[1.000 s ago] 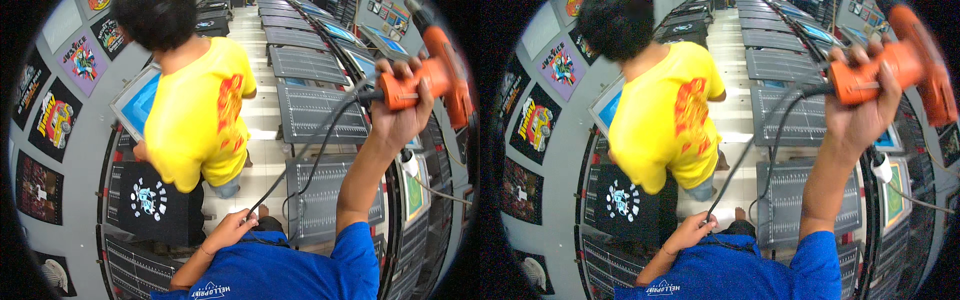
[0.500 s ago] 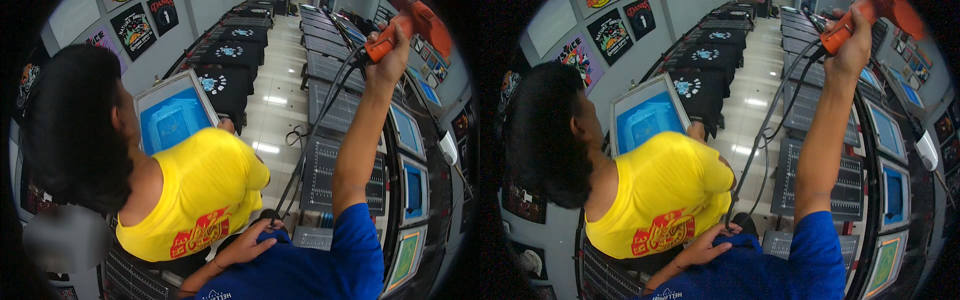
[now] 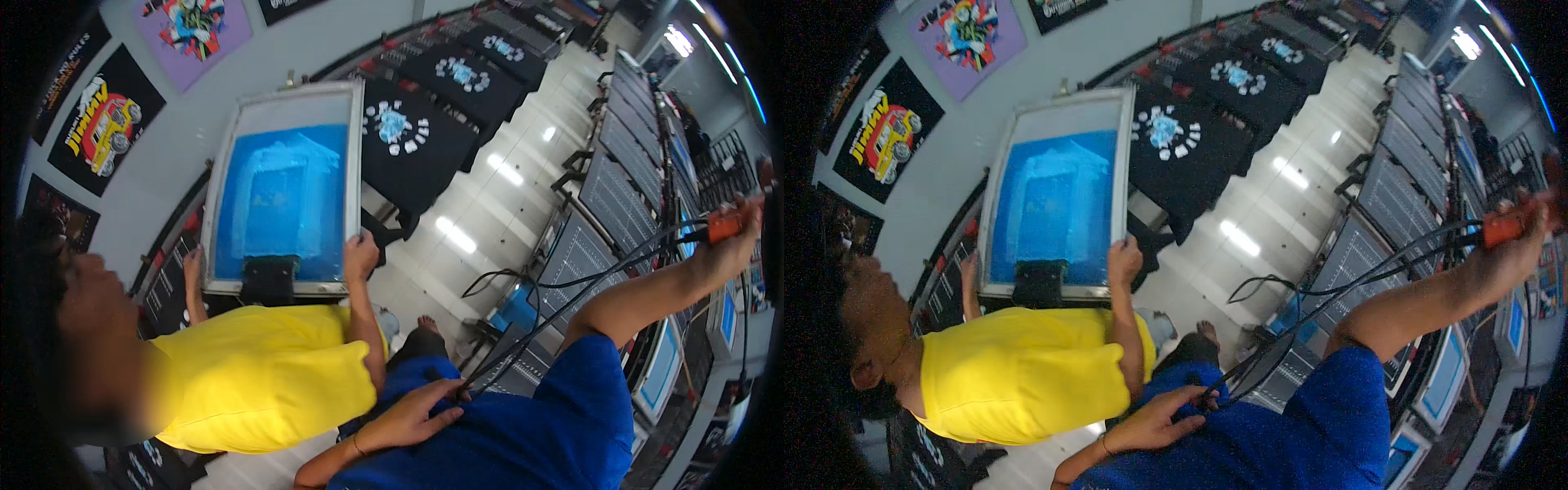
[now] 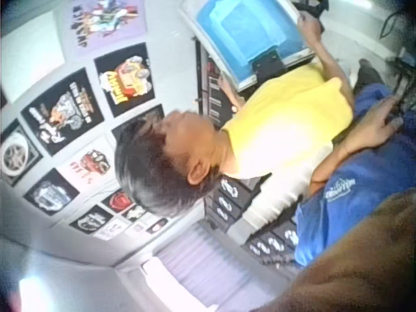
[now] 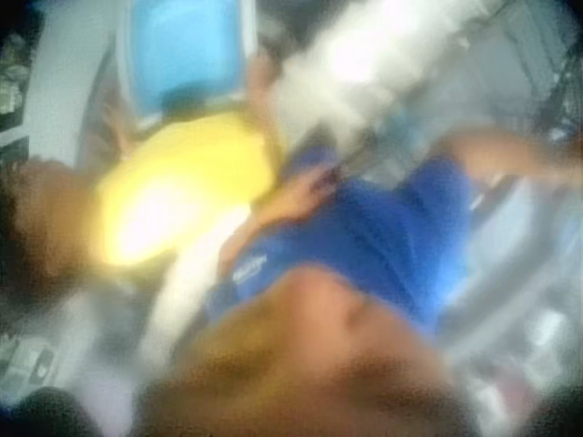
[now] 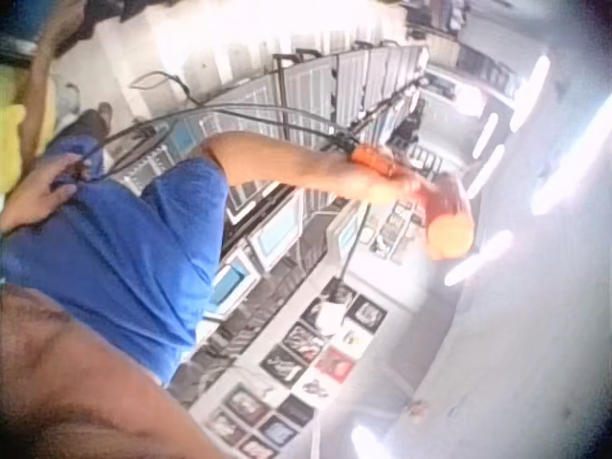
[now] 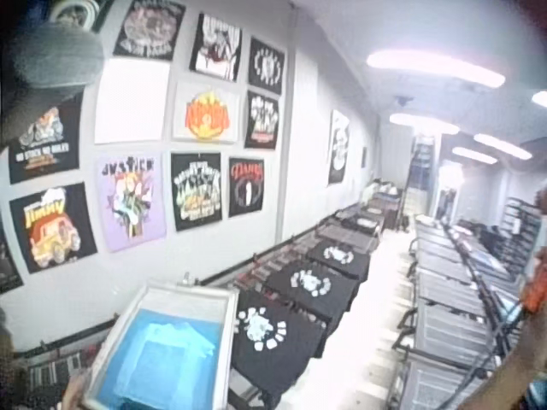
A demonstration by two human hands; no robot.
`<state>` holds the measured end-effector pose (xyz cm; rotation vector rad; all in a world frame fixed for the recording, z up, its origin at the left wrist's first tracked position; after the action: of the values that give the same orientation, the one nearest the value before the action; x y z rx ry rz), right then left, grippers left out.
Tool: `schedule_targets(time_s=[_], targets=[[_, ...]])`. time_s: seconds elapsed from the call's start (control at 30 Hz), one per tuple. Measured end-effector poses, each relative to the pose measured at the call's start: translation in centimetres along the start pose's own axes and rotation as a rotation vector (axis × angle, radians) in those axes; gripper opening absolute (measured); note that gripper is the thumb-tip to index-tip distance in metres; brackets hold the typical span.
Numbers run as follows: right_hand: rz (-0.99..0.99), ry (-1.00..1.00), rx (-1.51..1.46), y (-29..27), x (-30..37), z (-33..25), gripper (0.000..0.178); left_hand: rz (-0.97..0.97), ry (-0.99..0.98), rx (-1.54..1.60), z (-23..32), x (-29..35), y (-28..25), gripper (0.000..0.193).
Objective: The person uses a heat gun to dry the ink on several black t-shirts positioned on platens, moving down the row and occasionally touching the shirts to check for dryness.
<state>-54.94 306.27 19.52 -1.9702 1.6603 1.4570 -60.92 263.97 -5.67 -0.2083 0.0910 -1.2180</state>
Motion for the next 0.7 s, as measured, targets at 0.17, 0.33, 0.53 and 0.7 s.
schedule_targets(time_s=[0.17, 0.33, 0.53, 0.7], targets=[[-0.094, 0.105, -0.102, -3.2, -3.4, 8.4, 0.032, 0.091, -0.095, 0.037, 0.7, -9.2, -0.5, 0.034], [0.006, 0.267, -0.137, -5.8, -4.5, 14.5, 0.038, 0.140, -0.221, 0.016, 1.2, -14.1, -2.0, 0.033], [0.080, 0.383, -0.232, -6.1, -4.5, 17.3, 0.036, 0.299, -0.245, 0.076, -1.8, -17.0, -2.4, 0.020], [0.102, 0.412, -0.213, -6.8, -5.2, 21.4, 0.031, 0.354, -0.047, -0.219, -2.7, -22.7, -4.7, 0.013]])
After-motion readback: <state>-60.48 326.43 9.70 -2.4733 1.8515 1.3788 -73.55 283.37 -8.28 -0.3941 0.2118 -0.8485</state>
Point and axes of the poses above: each hand's wrist, its own x-axis away from the middle knuckle, its own y-axis out of the palm, z = x × y, the point moved 4 cm from there along -x, towards the middle knuckle, and after that the axes turned 14 degrees about -x, right-handed, at the moved point
